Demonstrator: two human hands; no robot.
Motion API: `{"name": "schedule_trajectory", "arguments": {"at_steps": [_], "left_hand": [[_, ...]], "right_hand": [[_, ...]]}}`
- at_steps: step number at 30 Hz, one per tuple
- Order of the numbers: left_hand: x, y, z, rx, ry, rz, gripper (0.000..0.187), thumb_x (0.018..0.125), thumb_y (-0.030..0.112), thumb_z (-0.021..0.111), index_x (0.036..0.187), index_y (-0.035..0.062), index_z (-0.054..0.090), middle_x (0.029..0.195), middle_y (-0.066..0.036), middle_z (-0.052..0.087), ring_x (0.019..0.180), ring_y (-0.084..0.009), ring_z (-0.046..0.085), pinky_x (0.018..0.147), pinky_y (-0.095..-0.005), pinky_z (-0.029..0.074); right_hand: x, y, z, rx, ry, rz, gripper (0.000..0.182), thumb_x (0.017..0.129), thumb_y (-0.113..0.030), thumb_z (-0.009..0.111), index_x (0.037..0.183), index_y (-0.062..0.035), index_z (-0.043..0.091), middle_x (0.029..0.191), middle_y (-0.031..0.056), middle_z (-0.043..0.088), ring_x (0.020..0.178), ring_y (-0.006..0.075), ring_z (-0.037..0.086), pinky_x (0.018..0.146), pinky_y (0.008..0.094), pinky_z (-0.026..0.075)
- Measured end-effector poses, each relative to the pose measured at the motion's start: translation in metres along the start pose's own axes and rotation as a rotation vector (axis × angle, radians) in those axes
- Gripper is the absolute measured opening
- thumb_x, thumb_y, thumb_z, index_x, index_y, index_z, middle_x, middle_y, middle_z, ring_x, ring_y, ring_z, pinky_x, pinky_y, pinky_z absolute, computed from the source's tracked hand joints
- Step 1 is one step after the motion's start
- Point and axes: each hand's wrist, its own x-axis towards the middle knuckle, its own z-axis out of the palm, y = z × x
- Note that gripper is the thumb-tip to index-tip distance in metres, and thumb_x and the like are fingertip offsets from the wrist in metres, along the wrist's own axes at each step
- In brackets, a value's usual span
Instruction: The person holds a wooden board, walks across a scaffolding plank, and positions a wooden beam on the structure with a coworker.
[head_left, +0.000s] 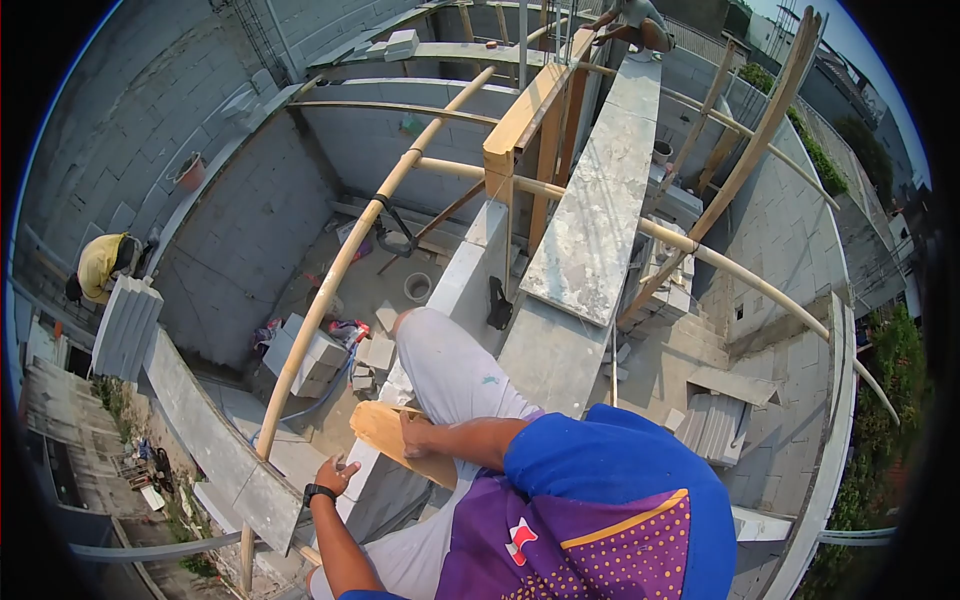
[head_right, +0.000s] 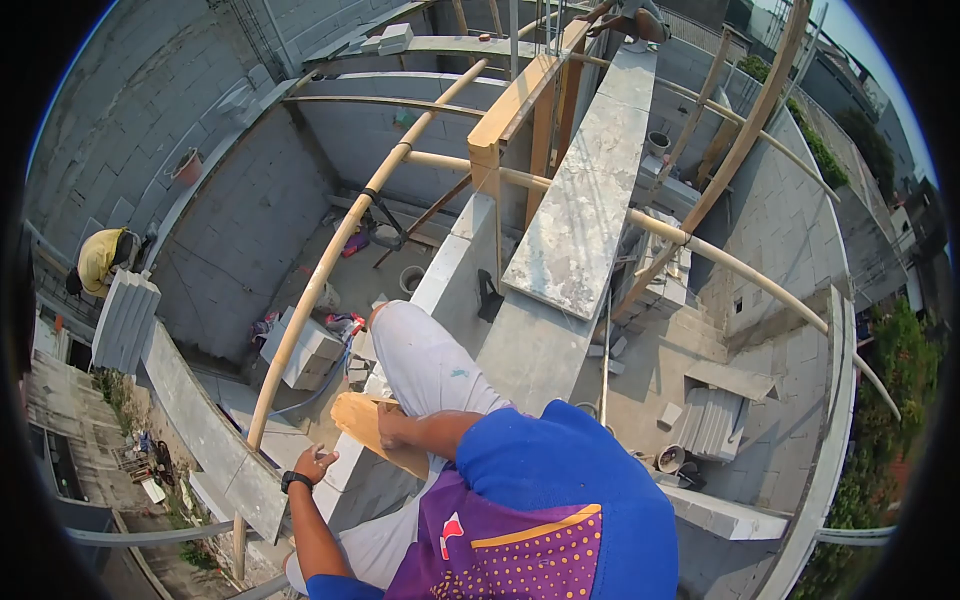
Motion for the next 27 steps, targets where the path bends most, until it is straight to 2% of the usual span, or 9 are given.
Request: {"name": "schedule_trajectory", "arguments": {"at_steps": [1, 10, 13, 27], "left_hand": [[0.002, -0.002, 0.0, 0.004, -0.012, -0.002, 0.086, 0.08, 0.053, 0.075, 0.136, -0.0073, 0.051, 0.116, -0.027, 0.067, 0.109, -0.0356, 0.066, 0.097, -0.0403, 0.05], [-0.001, -0.001, 0.0, -0.002, -0.03, -0.011, 0.086, 0.081, 0.049, 0.075, 0.137, -0.01, 0.048, 0.117, -0.027, 0.067, 0.11, -0.0337, 0.066, 0.097, -0.039, 0.05], [0.002, -0.009, 0.004, -0.002, 0.009, -0.002, 0.087, 0.078, 0.055, 0.075, 0.136, -0.0056, 0.052, 0.114, -0.026, 0.068, 0.108, -0.0355, 0.067, 0.096, -0.0407, 0.05], [-0.008, -0.002, -0.002, -0.002, 0.021, -0.022, 0.087, 0.079, 0.053, 0.076, 0.137, -0.0061, 0.05, 0.114, -0.027, 0.068, 0.107, -0.0349, 0.067, 0.095, -0.0401, 0.051]], "right_hand": [[0.001, 0.0, 0.0, 0.026, 0.004, -0.005, 0.116, 0.068, -0.025, 0.078, 0.149, 0.0118, 0.004, 0.108, 0.0307, 0.064, 0.099, 0.0434, 0.066, 0.086, 0.0468, 0.054], [0.005, -0.003, 0.005, -0.023, 0.027, 0.028, 0.116, 0.069, -0.026, 0.08, 0.149, 0.0111, 0.005, 0.11, 0.0293, 0.064, 0.1, 0.0424, 0.066, 0.087, 0.0474, 0.053], [0.0, -0.004, 0.0, -0.001, -0.001, 0.018, 0.115, 0.069, -0.026, 0.08, 0.148, 0.0121, 0.006, 0.109, 0.0295, 0.064, 0.1, 0.0421, 0.066, 0.087, 0.0471, 0.054], [0.007, -0.009, 0.008, -0.031, 0.017, -0.019, 0.112, 0.07, -0.026, 0.079, 0.145, 0.015, 0.006, 0.108, 0.0321, 0.064, 0.1, 0.0424, 0.066, 0.085, 0.0463, 0.054]]}}
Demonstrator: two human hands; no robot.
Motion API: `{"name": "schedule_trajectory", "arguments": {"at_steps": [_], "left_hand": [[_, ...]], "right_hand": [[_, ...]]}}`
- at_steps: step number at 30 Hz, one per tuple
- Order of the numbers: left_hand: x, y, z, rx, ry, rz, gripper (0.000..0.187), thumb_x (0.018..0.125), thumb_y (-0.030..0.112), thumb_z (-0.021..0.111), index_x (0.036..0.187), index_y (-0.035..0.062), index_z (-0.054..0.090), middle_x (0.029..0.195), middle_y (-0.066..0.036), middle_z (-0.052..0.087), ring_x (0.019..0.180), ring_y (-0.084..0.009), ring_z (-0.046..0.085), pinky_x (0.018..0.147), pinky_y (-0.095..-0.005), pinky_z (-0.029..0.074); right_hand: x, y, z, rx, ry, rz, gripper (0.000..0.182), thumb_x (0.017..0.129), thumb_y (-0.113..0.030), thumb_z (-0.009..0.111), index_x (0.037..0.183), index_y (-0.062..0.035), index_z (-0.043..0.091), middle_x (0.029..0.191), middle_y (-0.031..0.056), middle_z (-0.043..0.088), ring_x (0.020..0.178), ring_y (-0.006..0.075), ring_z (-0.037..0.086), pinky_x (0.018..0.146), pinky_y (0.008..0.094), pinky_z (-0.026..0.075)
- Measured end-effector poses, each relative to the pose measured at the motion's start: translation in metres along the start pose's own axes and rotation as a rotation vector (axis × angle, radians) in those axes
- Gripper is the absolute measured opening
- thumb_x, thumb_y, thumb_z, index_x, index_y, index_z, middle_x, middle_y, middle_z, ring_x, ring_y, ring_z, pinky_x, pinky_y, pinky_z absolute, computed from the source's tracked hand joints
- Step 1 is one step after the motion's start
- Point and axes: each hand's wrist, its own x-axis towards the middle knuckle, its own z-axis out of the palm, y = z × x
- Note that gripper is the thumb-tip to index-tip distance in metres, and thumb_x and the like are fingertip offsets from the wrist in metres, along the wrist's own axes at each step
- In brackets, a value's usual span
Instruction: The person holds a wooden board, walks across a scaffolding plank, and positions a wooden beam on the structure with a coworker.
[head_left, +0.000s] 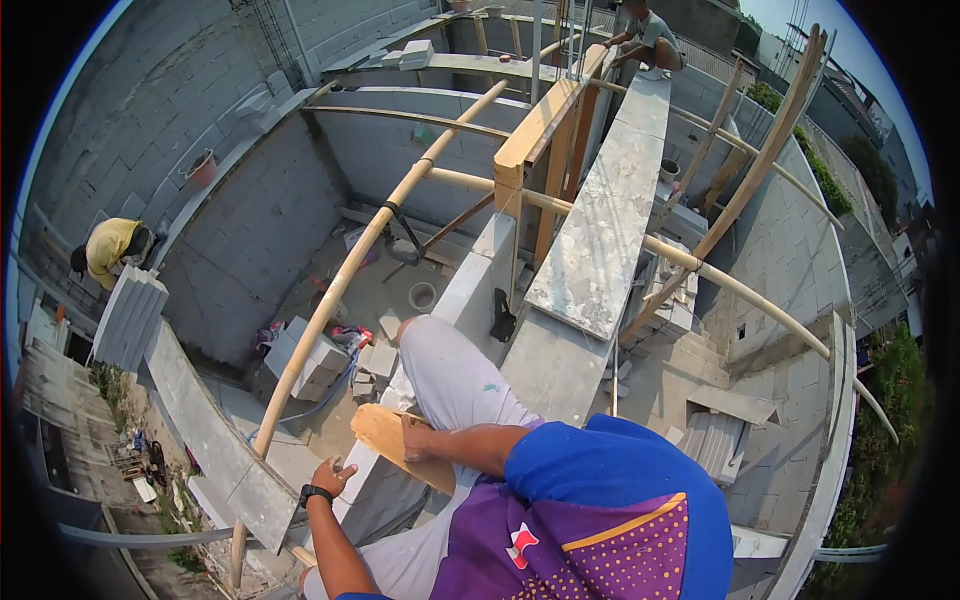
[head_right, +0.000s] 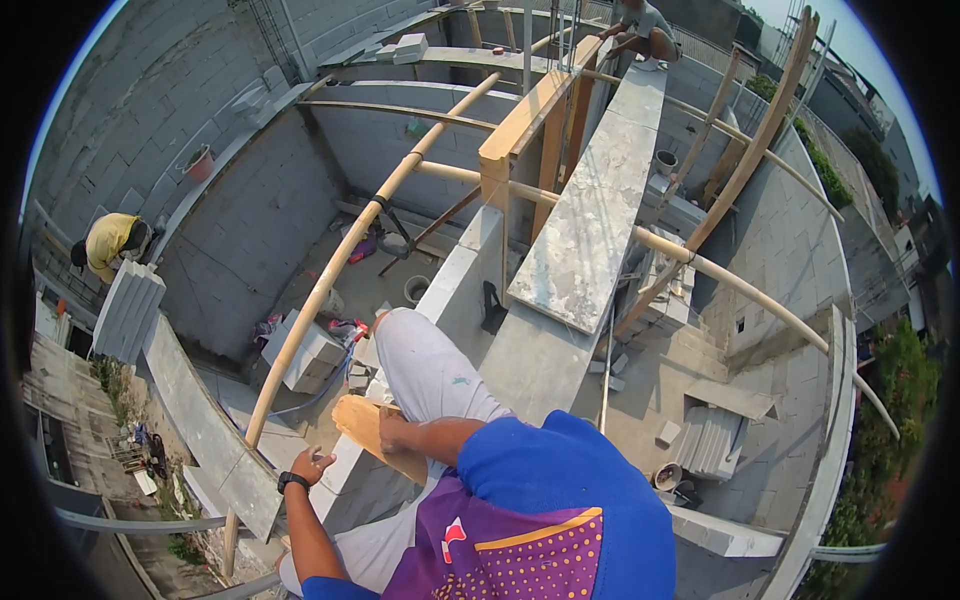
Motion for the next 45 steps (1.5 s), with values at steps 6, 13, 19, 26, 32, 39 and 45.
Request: {"name": "schedule_trajectory", "arguments": {"at_steps": [6, 13, 19, 26, 32, 39, 45], "left_hand": [[-0.002, 0.004, -0.002, 0.008, -0.009, -0.002, 0.088, 0.079, 0.053, 0.076, 0.138, -0.0063, 0.05, 0.115, -0.027, 0.068, 0.108, -0.0357, 0.067, 0.095, -0.04, 0.051], [0.002, -0.004, 0.002, -0.009, -0.011, 0.005, 0.089, 0.079, 0.053, 0.075, 0.137, -0.0099, 0.049, 0.116, -0.028, 0.067, 0.108, -0.0346, 0.067, 0.095, -0.039, 0.051], [-0.004, 0.005, -0.002, -0.012, -0.015, -0.008, 0.088, 0.079, 0.052, 0.077, 0.138, -0.0071, 0.049, 0.114, -0.027, 0.068, 0.106, -0.0364, 0.067, 0.094, -0.0396, 0.051], [0.002, -0.003, 0.003, 0.004, -0.007, -0.005, 0.087, 0.079, 0.052, 0.076, 0.137, -0.0079, 0.05, 0.116, -0.027, 0.068, 0.108, -0.0353, 0.067, 0.096, -0.0397, 0.05], [-0.001, 0.0, 0.0, -0.001, -0.013, -0.001, 0.088, 0.079, 0.05, 0.076, 0.137, -0.0103, 0.049, 0.116, -0.027, 0.068, 0.109, -0.0337, 0.066, 0.097, -0.0387, 0.05], [0.001, 0.0, 0.0, -0.006, -0.022, -0.016, 0.089, 0.079, 0.05, 0.076, 0.137, -0.0102, 0.048, 0.118, -0.027, 0.067, 0.109, -0.0341, 0.066, 0.097, -0.0388, 0.05], [0.004, -0.003, 0.002, 0.001, -0.014, -0.007, 0.09, 0.079, 0.05, 0.076, 0.138, -0.0108, 0.047, 0.117, -0.027, 0.067, 0.109, -0.0341, 0.067, 0.096, -0.0385, 0.05]], "right_hand": [[0.022, -0.009, 0.053, -0.378, 0.376, 0.233, 0.112, 0.07, -0.027, 0.079, 0.144, 0.0158, 0.006, 0.108, 0.0335, 0.063, 0.1, 0.0428, 0.066, 0.085, 0.046, 0.054], [-0.019, 0.002, -0.02, 0.033, -0.098, 0.002, 0.111, 0.073, -0.03, 0.076, 0.145, 0.017, 0.005, 0.109, 0.0358, 0.062, 0.101, 0.0437, 0.065, 0.087, 0.0458, 0.054], [-0.015, 0.0, -0.018, 0.025, -0.092, 0.0, 0.112, 0.073, -0.031, 0.076, 0.145, 0.0167, 0.004, 0.111, 0.0363, 0.061, 0.103, 0.0442, 0.065, 0.088, 0.0459, 0.053], [-0.012, -0.002, -0.015, 0.022, -0.085, -0.009, 0.113, 0.074, -0.031, 0.075, 0.146, 0.0164, 0.002, 0.114, 0.0369, 0.059, 0.105, 0.0447, 0.064, 0.09, 0.0461, 0.053], [-0.012, -0.003, -0.016, 0.018, -0.086, -0.015, 0.114, 0.074, -0.032, 0.075, 0.146, 0.0161, 0.001, 0.116, 0.0374, 0.058, 0.107, 0.0452, 0.063, 0.091, 0.0462, 0.052], [-0.013, -0.001, -0.015, 0.008, -0.084, -0.011, 0.115, 0.074, -0.032, 0.074, 0.147, 0.0158, -0.001, 0.119, 0.0381, 0.056, 0.109, 0.0457, 0.062, 0.093, 0.0463, 0.052], [-0.013, 0.0, -0.015, -0.001, -0.083, -0.011, 0.115, 0.075, -0.033, 0.074, 0.148, 0.0155, -0.002, 0.121, 0.0386, 0.055, 0.11, 0.0461, 0.061, 0.094, 0.0465, 0.051]]}}
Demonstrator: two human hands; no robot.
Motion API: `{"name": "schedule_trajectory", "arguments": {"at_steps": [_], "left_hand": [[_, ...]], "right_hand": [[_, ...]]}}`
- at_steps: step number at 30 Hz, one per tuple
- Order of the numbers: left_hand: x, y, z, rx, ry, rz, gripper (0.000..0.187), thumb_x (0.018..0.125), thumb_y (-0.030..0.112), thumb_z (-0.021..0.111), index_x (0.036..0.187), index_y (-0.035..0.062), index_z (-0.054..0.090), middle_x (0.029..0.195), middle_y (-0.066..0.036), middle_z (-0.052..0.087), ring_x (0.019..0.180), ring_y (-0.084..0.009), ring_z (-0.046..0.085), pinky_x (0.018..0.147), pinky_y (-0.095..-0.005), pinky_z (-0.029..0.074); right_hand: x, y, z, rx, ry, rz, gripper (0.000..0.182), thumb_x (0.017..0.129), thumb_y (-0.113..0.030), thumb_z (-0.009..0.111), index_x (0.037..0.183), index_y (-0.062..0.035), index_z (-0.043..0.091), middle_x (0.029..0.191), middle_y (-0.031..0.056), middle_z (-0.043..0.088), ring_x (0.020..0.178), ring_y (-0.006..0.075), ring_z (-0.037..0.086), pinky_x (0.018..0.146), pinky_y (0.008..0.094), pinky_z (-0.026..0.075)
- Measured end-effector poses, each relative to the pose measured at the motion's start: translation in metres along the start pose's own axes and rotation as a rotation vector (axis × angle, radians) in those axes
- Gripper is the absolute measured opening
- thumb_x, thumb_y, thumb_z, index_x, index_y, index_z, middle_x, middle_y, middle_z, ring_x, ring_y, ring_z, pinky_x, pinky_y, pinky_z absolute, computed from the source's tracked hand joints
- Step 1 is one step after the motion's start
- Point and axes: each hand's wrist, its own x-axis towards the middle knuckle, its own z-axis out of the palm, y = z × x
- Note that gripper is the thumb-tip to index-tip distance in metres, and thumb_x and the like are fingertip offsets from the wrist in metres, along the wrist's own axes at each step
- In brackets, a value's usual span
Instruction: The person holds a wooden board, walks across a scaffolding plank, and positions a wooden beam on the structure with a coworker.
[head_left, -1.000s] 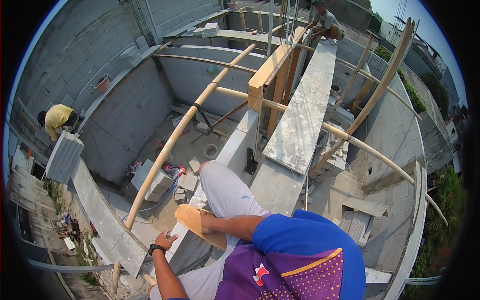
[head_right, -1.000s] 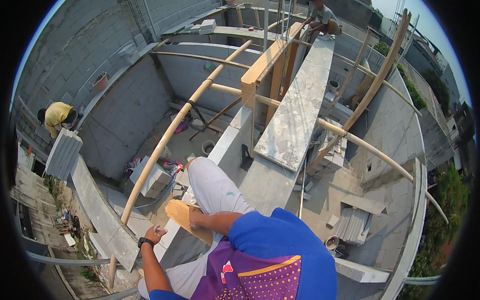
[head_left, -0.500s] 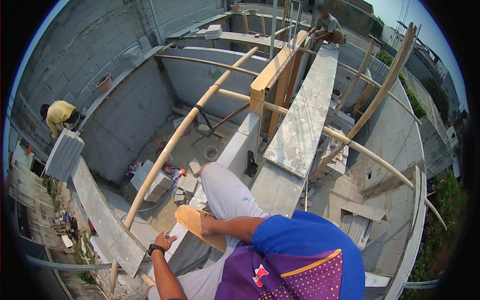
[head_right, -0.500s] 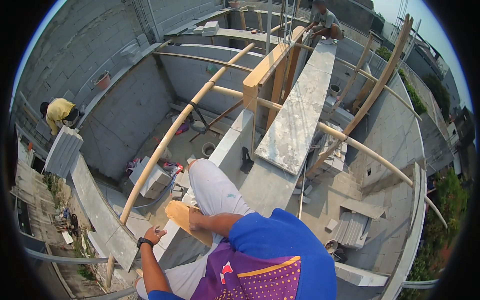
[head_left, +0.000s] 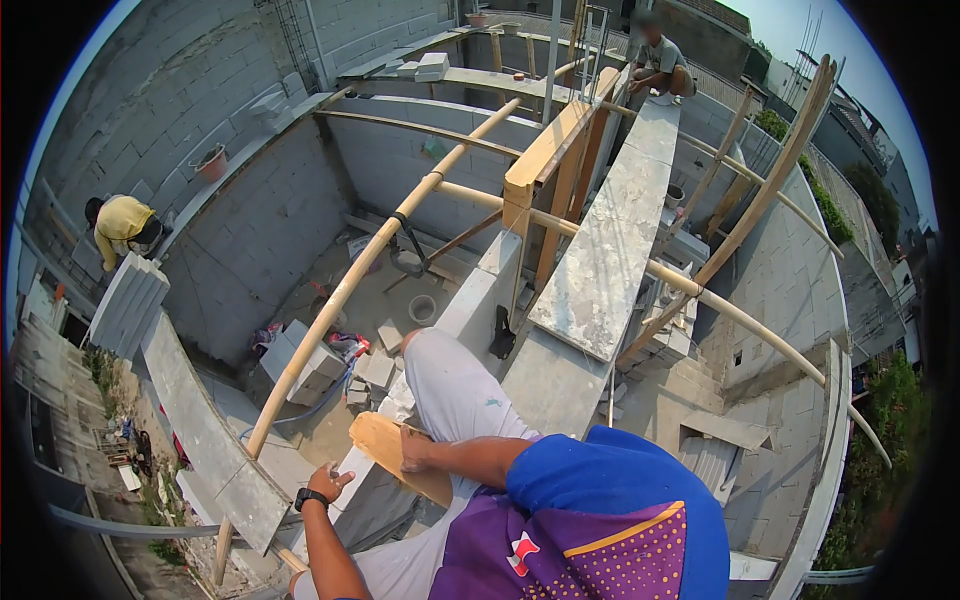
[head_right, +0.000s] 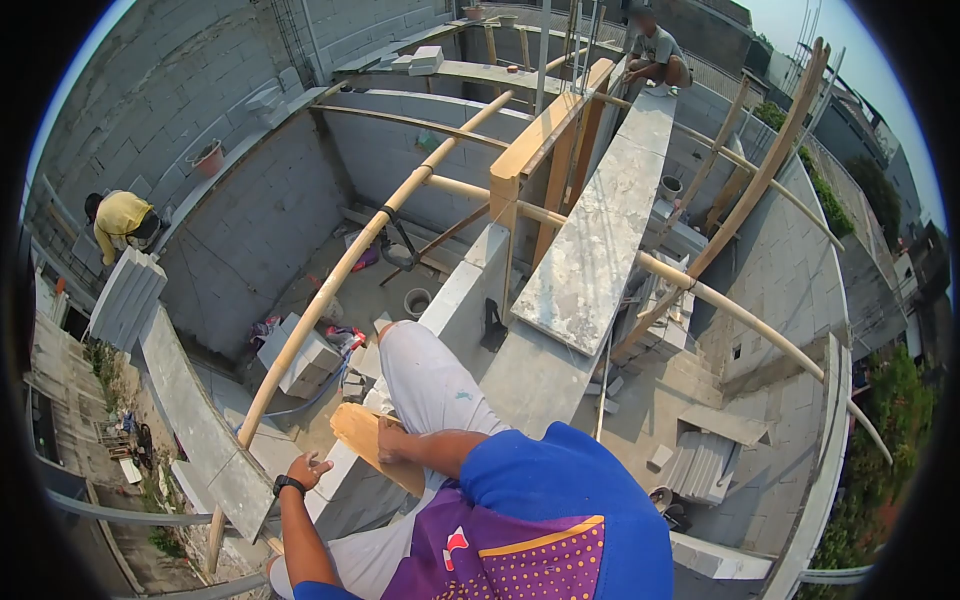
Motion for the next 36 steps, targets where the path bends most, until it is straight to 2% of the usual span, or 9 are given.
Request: {"name": "schedule_trajectory", "arguments": {"at_steps": [13, 16, 22, 25, 29, 33, 36], "left_hand": [[0.001, -0.003, 0.001, -0.003, -0.013, 0.005, 0.091, 0.079, 0.051, 0.076, 0.138, -0.011, 0.046, 0.117, -0.027, 0.067, 0.109, -0.0335, 0.067, 0.097, -0.0383, 0.05], [0.0, -0.004, 0.002, -0.028, 0.006, 0.002, 0.087, 0.078, 0.055, 0.076, 0.136, -0.0061, 0.051, 0.117, -0.025, 0.067, 0.109, -0.0359, 0.066, 0.096, -0.0405, 0.05], [0.001, -0.005, 0.001, -0.038, 0.005, -0.033, 0.089, 0.078, 0.055, 0.076, 0.138, -0.0053, 0.049, 0.12, -0.026, 0.066, 0.111, -0.0356, 0.065, 0.097, -0.0404, 0.049], [-0.005, -0.001, -0.001, -0.055, -0.005, -0.031, 0.093, 0.077, 0.055, 0.076, 0.138, -0.01, 0.047, 0.118, -0.028, 0.066, 0.111, -0.0343, 0.066, 0.097, -0.0392, 0.05], [-0.007, 0.0, -0.003, -0.04, -0.011, -0.034, 0.093, 0.077, 0.054, 0.076, 0.138, -0.0094, 0.047, 0.119, -0.028, 0.066, 0.111, -0.0348, 0.066, 0.098, -0.0394, 0.05], [-0.004, -0.007, 0.001, -0.035, 0.022, -0.032, 0.087, 0.078, 0.054, 0.076, 0.139, -0.0032, 0.05, 0.12, -0.024, 0.066, 0.111, -0.0348, 0.065, 0.097, -0.0403, 0.05], [-0.006, -0.006, 0.002, -0.039, 0.006, -0.049, 0.087, 0.079, 0.053, 0.076, 0.139, -0.0038, 0.05, 0.12, -0.024, 0.066, 0.111, -0.0346, 0.065, 0.097, -0.0402, 0.049]], "right_hand": [[0.003, 0.005, 0.002, -0.001, 0.007, 0.004, 0.116, 0.076, -0.034, 0.072, 0.148, 0.0145, -0.005, 0.124, 0.0395, 0.053, 0.114, 0.0484, 0.059, 0.097, 0.0475, 0.049], [-0.002, 0.004, -0.002, 0.028, 0.002, 0.003, 0.112, 0.076, -0.033, 0.071, 0.147, 0.0147, 0.0, 0.124, 0.0402, 0.053, 0.114, 0.049, 0.059, 0.097, 0.0477, 0.049], [0.0, 0.005, 0.0, 0.019, 0.025, 0.0, 0.11, 0.076, -0.032, 0.071, 0.146, 0.0159, 0.002, 0.12, 0.039, 0.056, 0.111, 0.0479, 0.06, 0.095, 0.0471, 0.05], [0.002, 0.006, 0.003, 0.001, 0.039, 0.003, 0.109, 0.075, -0.032, 0.071, 0.145, 0.0165, 0.004, 0.118, 0.0384, 0.057, 0.109, 0.0474, 0.061, 0.093, 0.0469, 0.051], [0.005, 0.008, 0.006, 0.003, 0.043, 0.002, 0.107, 0.075, -0.031, 0.071, 0.144, 0.0173, 0.005, 0.116, 0.0377, 0.058, 0.107, 0.0466, 0.062, 0.092, 0.0465, 0.052], [0.005, 0.006, 0.004, 0.013, 0.039, -0.014, 0.106, 0.075, -0.03, 0.071, 0.143, 0.0181, 0.007, 0.113, 0.0369, 0.06, 0.105, 0.0459, 0.064, 0.09, 0.0461, 0.053], [0.005, 0.004, 0.005, 0.016, 0.042, -0.023, 0.105, 0.074, -0.03, 0.071, 0.142, 0.0187, 0.008, 0.112, 0.0363, 0.061, 0.104, 0.0454, 0.064, 0.088, 0.0458, 0.053]]}}
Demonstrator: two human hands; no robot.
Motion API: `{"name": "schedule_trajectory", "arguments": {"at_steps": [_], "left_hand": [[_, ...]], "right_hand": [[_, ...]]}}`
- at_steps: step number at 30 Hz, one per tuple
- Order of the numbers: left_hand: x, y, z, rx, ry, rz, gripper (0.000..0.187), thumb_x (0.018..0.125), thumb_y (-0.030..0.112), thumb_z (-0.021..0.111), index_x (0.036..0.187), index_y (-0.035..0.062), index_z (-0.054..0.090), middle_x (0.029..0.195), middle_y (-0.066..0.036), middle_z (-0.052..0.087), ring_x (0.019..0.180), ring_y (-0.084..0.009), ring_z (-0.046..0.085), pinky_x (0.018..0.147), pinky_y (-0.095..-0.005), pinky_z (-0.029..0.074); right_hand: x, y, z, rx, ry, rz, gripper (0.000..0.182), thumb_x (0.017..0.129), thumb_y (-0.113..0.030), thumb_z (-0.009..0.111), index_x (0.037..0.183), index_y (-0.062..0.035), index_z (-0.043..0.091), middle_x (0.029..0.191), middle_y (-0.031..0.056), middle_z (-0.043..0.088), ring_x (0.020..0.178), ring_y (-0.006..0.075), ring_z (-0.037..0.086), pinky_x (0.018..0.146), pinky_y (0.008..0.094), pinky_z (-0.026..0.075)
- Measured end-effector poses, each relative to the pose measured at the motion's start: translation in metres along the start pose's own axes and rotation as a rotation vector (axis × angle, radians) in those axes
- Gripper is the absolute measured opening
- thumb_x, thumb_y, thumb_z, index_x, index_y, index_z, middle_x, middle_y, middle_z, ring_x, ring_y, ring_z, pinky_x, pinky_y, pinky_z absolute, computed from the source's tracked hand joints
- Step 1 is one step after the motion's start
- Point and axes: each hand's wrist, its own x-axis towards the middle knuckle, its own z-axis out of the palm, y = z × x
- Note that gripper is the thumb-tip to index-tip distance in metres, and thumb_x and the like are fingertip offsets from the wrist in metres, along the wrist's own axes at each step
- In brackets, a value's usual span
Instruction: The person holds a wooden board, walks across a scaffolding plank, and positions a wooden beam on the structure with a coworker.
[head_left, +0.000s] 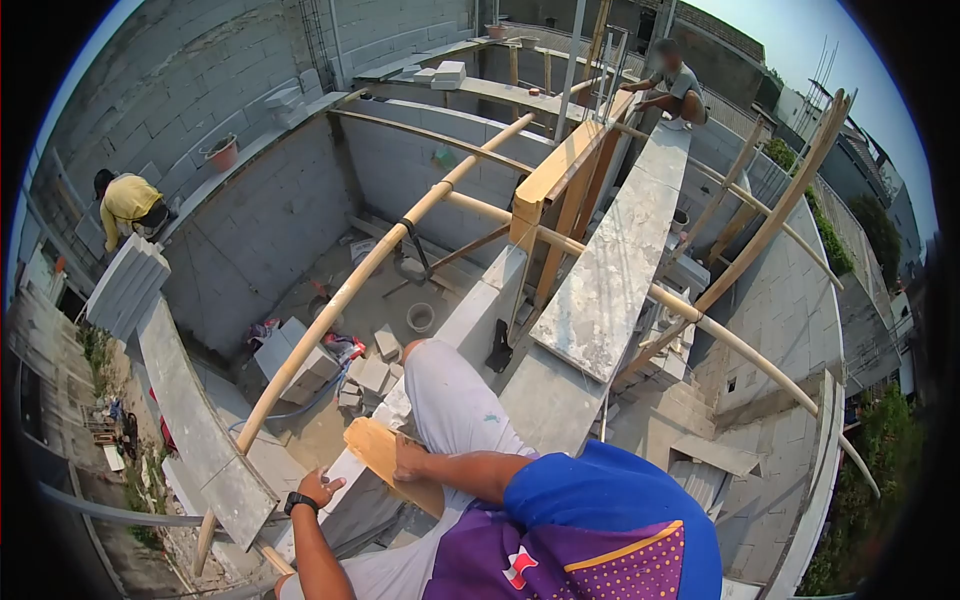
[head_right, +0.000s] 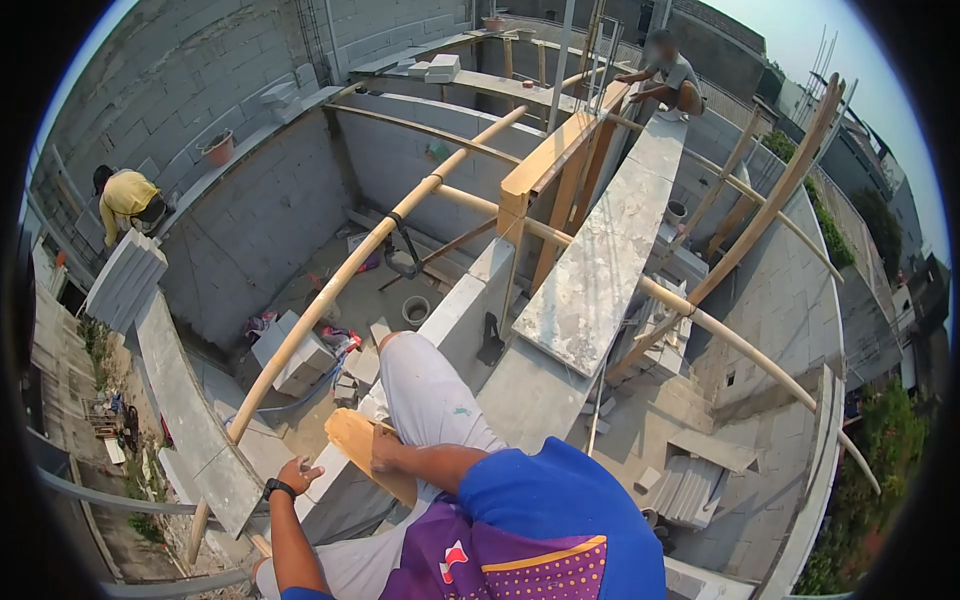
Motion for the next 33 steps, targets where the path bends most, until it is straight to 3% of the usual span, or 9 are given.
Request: {"name": "schedule_trajectory", "arguments": {"at_steps": [10, 13, 33], "left_hand": [[0.0, 0.001, 0.003, 0.017, 0.003, 0.029, 0.087, 0.078, 0.054, 0.076, 0.135, -0.0067, 0.052, 0.116, -0.027, 0.067, 0.108, -0.0353, 0.067, 0.095, -0.0411, 0.051], [-0.001, 0.003, 0.001, 0.03, -0.006, 0.022, 0.086, 0.078, 0.053, 0.076, 0.135, -0.0067, 0.053, 0.116, -0.027, 0.067, 0.108, -0.0354, 0.067, 0.095, -0.0411, 0.051], [0.002, 0.001, 0.006, 0.04, -0.017, 0.035, 0.085, 0.079, 0.052, 0.076, 0.137, -0.0051, 0.052, 0.116, -0.027, 0.067, 0.108, -0.0355, 0.066, 0.095, -0.0409, 0.051]], "right_hand": [[-0.006, -0.002, -0.002, -0.024, 0.071, 0.005, 0.099, 0.073, -0.028, 0.071, 0.138, 0.0198, 0.014, 0.106, 0.0338, 0.064, 0.097, 0.0437, 0.067, 0.084, 0.0452, 0.055], [-0.009, -0.005, -0.011, 0.026, -0.064, 0.041, 0.106, 0.079, -0.032, 0.068, 0.145, 0.0158, 0.001, 0.119, 0.0398, 0.056, 0.111, 0.0477, 0.061, 0.097, 0.0468, 0.049], [0.007, 0.0, 0.003, -0.024, 0.007, 0.059, 0.11, 0.075, -0.031, 0.071, 0.147, 0.0163, 0.003, 0.112, 0.0364, 0.062, 0.105, 0.0456, 0.065, 0.092, 0.0458, 0.053]]}}
